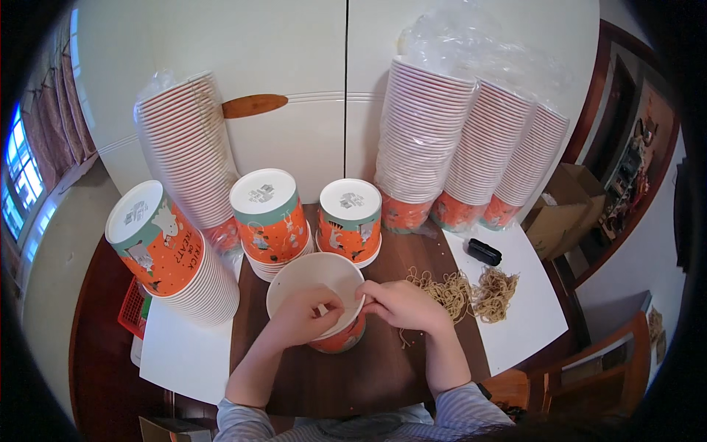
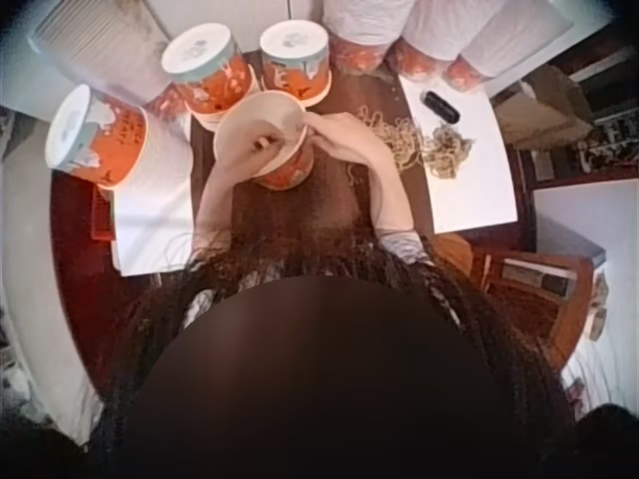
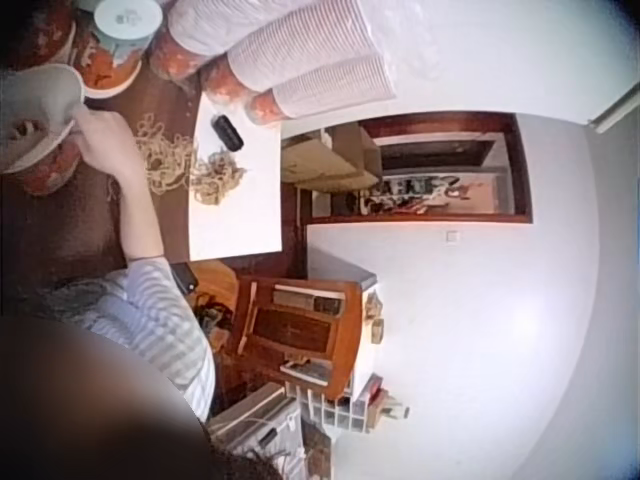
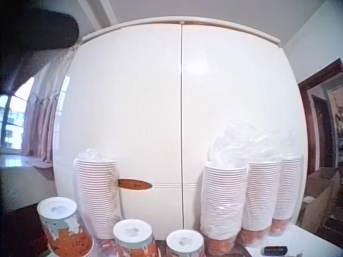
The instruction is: The person is placing rubber bands around stacks of paper cups for organization or packaging.
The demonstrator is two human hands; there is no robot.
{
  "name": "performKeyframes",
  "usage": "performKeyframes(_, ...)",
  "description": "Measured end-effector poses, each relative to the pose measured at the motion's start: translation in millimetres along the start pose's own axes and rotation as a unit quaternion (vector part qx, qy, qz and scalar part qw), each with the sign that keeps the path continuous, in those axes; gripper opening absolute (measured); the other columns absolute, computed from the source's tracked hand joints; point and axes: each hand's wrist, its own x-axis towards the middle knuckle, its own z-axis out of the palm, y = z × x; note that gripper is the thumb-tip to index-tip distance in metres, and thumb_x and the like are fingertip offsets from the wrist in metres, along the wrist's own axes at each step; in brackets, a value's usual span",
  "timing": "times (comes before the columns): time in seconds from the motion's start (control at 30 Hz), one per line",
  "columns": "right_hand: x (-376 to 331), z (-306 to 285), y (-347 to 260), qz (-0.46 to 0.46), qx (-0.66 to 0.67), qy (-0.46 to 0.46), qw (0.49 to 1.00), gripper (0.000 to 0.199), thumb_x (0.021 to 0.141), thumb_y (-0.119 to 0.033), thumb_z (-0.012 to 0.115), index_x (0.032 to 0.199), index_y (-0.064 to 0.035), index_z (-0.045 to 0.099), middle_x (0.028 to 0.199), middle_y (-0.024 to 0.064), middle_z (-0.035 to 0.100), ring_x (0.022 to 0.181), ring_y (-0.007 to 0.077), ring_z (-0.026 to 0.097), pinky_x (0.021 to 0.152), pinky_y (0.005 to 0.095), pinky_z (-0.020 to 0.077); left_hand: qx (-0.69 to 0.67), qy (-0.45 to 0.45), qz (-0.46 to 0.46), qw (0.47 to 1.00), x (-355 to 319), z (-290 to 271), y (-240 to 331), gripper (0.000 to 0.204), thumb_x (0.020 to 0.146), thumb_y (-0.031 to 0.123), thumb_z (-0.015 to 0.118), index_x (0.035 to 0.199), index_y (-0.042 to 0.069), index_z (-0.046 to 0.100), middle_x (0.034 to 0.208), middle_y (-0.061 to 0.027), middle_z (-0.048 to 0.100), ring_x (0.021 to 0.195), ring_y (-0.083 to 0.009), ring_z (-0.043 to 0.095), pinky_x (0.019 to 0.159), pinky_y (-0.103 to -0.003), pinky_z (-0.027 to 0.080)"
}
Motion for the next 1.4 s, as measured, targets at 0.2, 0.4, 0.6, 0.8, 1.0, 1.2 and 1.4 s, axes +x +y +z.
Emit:
performKeyframes(0.2,-4.0,-14.1,2.3,0.044,0.028,0.001,0.999,0.024,0.079,-0.011,0.057,0.1,-0.0078,0.046,0.073,0.0076,0.06,0.065,0.0242,0.06,0.057,0.0317,0.0461,-0.401,-0.045,-0.022,0.915,4.8,-8.7,-12.6,0.003,0.077,0.003,0.052,0.077,0.002,0.055,0.096,-0.0086,0.061,0.086,-0.0134,0.057,0.076,-0.027,0.044)
performKeyframes(0.4,-10.1,-19.8,3.0,0.024,0.086,0.005,0.996,0.02,0.078,-0.01,0.06,0.094,-0.0053,0.049,0.071,0.0052,0.06,0.063,0.0185,0.059,0.055,0.0287,0.0447,-0.54,-0.108,0.031,0.834,10.9,6.4,-16.7,0.004,0.081,0.004,0.049,0.079,0.003,0.052,0.091,-0.0103,0.061,0.083,-0.0114,0.055,0.077,-0.025,0.042)
performKeyframes(0.6,-12.9,-29.7,-8.5,0.01,0.176,0.003,0.984,0.016,0.079,-0.007,0.06,0.091,-0.0049,0.05,0.066,0.0021,0.056,0.058,0.0094,0.054,0.052,0.0221,0.0415,-0.353,-0.083,-0.047,0.931,12.9,26.9,-18.3,0.011,0.085,0.01,0.052,0.086,0.0,0.057,0.078,-0.0036,0.059,0.072,-0.0088,0.054,0.069,-0.022,0.045)
performKeyframes(0.8,-17.7,-26.3,-8.5,0.022,0.494,0.093,0.864,0.022,0.077,0.0,0.058,0.094,-0.0037,0.046,0.079,0.0066,0.058,0.052,0.0042,0.046,0.044,0.0161,0.0357,-0.362,-0.049,-0.082,0.927,14.3,32.1,-15.1,0.015,0.084,0.011,0.053,0.091,-0.001,0.06,0.08,-0.0015,0.06,0.073,-0.0057,0.054,0.067,-0.02,0.044)
performKeyframes(1.0,-17.6,-30.8,7.7,-0.046,0.671,0.267,0.69,0.014,0.081,0.0,0.051,0.094,-0.004,0.047,0.085,0.0102,0.059,0.04,0.0038,0.034,0.038,0.0162,0.0266,-0.336,0.002,-0.091,0.937,12.3,9.4,-12.4,0.019,0.084,0.009,0.052,0.098,-0.001,0.06,0.084,-0.0036,0.061,0.074,-0.0069,0.055,0.068,-0.021,0.045)
performKeyframes(1.2,-21.2,-28.4,8.4,-0.069,0.587,0.347,0.728,0.008,0.084,-0.003,0.048,0.092,-0.0023,0.049,0.086,0.0114,0.059,0.041,0.0039,0.035,0.038,0.017,0.0277,-0.36,-0.001,-0.071,0.93,11.2,7.6,-11.2,0.017,0.083,0.006,0.053,0.097,-0.001,0.06,0.087,-0.0037,0.062,0.075,-0.007,0.055,0.069,-0.021,0.045)
performKeyframes(1.4,-18.0,-19.1,-8.6,-0.159,0.508,0.344,0.773,0.008,0.085,-0.003,0.047,0.09,0.0018,0.052,0.094,0.0168,0.055,0.043,0.0056,0.037,0.039,0.0169,0.0296,-0.215,-0.085,0.044,0.972,6.9,36.2,-12.3,0.029,0.078,0.01,0.061,0.105,0.002,0.055,0.086,-0.0034,0.059,0.072,-0.0086,0.053,0.064,-0.023,0.045)
